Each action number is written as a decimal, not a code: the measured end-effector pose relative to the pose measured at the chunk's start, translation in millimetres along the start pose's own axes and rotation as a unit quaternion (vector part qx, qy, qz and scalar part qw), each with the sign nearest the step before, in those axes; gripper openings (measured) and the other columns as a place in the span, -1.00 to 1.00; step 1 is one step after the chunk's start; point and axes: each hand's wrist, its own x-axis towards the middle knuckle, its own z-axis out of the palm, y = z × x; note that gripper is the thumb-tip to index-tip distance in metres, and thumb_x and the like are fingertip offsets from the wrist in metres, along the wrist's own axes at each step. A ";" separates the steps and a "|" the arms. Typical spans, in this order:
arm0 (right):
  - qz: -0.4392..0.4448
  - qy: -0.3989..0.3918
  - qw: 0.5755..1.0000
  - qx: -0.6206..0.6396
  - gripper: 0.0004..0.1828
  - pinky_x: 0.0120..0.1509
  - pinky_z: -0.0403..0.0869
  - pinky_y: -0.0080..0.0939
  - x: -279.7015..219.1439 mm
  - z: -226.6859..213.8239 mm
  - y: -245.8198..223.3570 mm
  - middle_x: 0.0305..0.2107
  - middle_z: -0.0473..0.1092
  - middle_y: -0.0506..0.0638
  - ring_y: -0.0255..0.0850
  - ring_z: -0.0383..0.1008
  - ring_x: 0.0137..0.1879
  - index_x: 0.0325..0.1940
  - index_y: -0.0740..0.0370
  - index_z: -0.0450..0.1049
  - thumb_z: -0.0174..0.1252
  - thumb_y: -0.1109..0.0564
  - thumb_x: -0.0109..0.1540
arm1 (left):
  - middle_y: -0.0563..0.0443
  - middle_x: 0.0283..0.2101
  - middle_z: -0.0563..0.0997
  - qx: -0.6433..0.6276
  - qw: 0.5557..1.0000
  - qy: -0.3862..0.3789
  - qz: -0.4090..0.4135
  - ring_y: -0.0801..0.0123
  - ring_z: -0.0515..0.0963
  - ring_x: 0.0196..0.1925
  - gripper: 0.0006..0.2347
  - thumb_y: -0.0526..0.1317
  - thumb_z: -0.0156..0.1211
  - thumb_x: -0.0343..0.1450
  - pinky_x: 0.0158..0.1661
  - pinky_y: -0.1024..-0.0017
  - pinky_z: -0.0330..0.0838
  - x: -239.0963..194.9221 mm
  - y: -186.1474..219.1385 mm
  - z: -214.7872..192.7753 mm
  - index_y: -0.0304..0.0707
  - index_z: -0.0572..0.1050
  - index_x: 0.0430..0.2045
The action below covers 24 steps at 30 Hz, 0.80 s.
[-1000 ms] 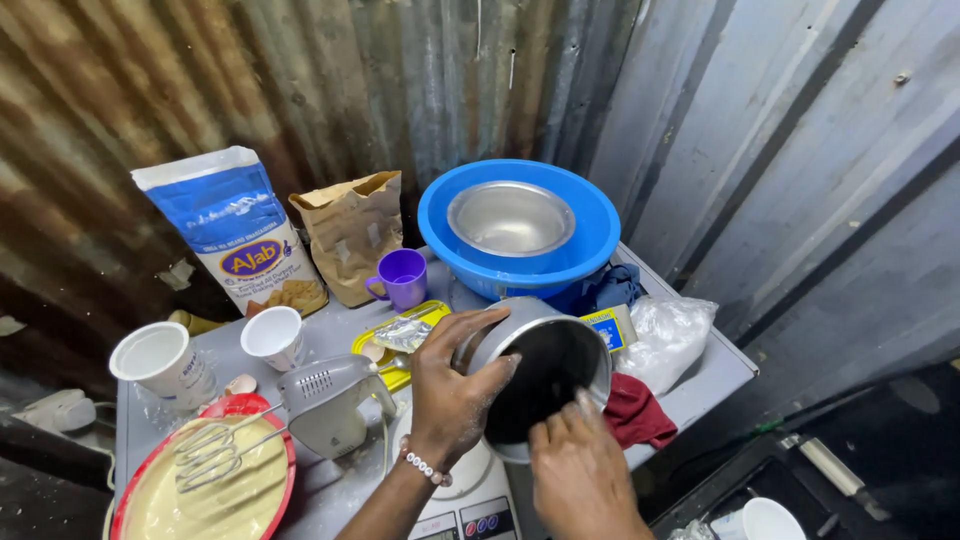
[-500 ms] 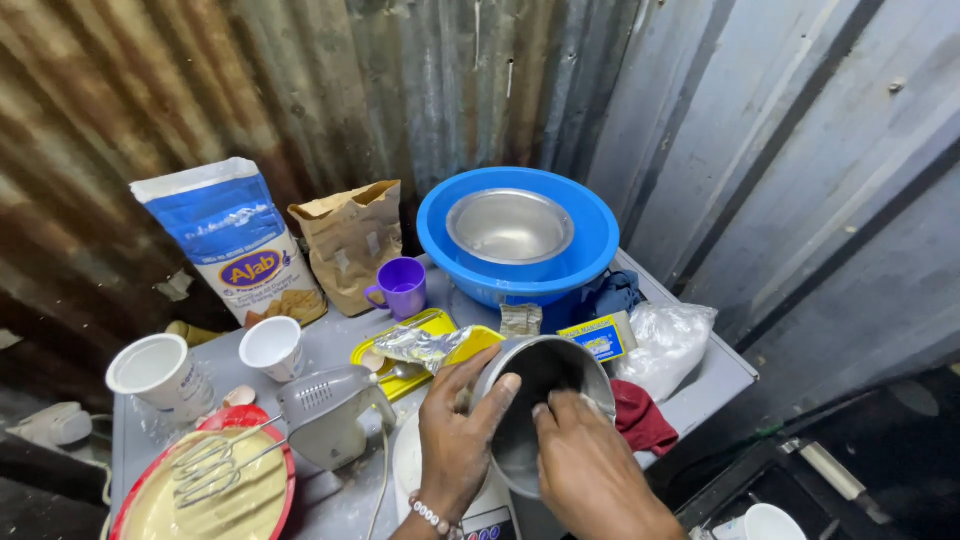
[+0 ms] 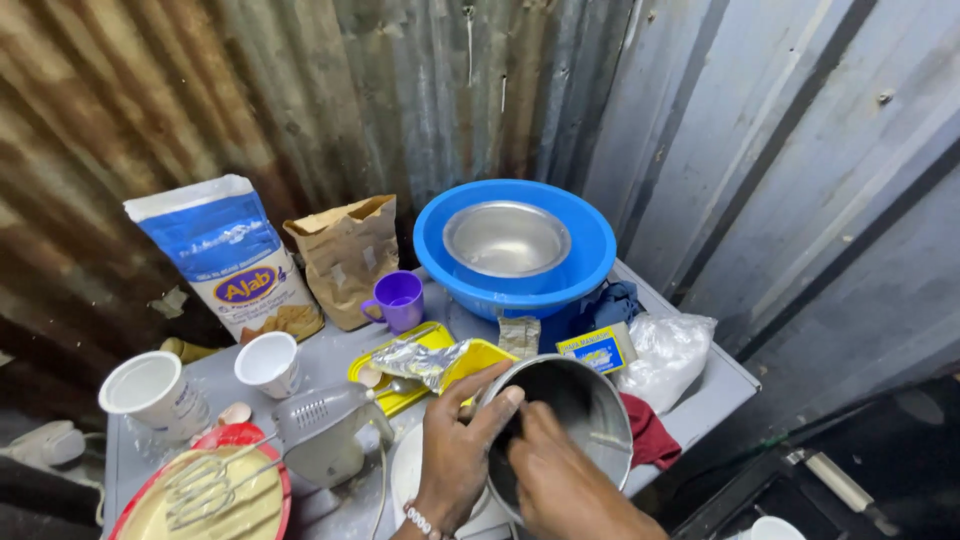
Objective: The person greases a circular baking tin with margarine, coats it with flour by shaking, and then pours cake batter from a red mixing bowl into the prepared tin using a spoon to assist.
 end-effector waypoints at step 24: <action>0.144 -0.389 0.901 0.128 -0.34 0.15 0.47 0.21 -2.2 -73.4 -68.9 -0.02 0.55 0.01 0.18 0.60 0.15 0.57 -0.13 0.31 -0.03 -0.38 0.44 | 0.00 0.12 0.92 -0.004 0.985 0.039 -0.169 0.37 0.75 0.17 -0.60 -0.15 0.62 0.24 0.18 0.38 0.59 -6.8 21.5 -12.0 -0.20 0.90 -0.02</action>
